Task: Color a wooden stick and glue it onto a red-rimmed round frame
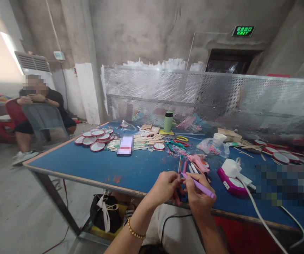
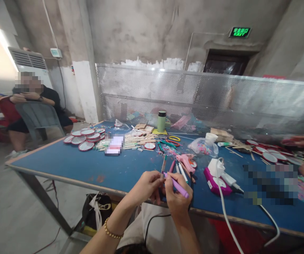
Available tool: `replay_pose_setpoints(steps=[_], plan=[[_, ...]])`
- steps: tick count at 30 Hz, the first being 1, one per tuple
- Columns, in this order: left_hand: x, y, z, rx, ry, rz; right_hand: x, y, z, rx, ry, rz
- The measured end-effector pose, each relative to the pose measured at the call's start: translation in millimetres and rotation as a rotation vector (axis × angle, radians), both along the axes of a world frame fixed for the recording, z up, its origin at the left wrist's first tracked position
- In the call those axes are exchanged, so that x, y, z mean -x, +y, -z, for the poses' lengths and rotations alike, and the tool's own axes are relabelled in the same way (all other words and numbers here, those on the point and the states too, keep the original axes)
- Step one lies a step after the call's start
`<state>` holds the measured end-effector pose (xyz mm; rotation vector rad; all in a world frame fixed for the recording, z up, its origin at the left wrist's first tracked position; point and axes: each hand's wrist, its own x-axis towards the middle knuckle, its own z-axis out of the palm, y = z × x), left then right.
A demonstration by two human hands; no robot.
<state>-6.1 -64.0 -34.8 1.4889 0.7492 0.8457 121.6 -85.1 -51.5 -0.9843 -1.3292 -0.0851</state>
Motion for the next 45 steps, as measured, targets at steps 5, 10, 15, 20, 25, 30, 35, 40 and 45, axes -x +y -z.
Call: replay_pose_setpoints(steps=[5, 10, 15, 20, 25, 30, 35, 40, 45], plan=[[0, 0, 0.6, 0.005, -0.015, -0.009, 0, 1, 2.1, -0.004, 0.028, 0.0], [0, 0, -0.9, 0.01, -0.019, -0.014, 0, 0, 3.7, 0.006, 0.055, 0.008], [1, 0, -1.4, 0.004, -0.011, -0.009, 1, -2, -0.5, -0.006, 0.056, -0.031], [0, 1, -0.3, 0.025, -0.043, -0.001, 4, -4, -2.3, 0.013, 0.08, -0.064], [0, 3, -0.2, 0.069, -0.097, -0.001, 2, -2, -1.0, 0.059, 0.112, -0.094], [2, 2, -0.7, 0.067, -0.104, -0.003, 2, -2, -4.6, 0.074, 0.056, -0.092], [2, 2, -1.0, 0.05, -0.087, -0.013, 3, -4, -10.0, 0.074, -0.026, -0.078], [2, 1, -1.0, 0.042, -0.072, -0.022, 4, -4, -14.2, 0.005, -0.115, -0.056], [2, 1, -1.3, 0.029, -0.058, -0.026, 4, -3, -14.9, -0.005, -0.161, -0.034]])
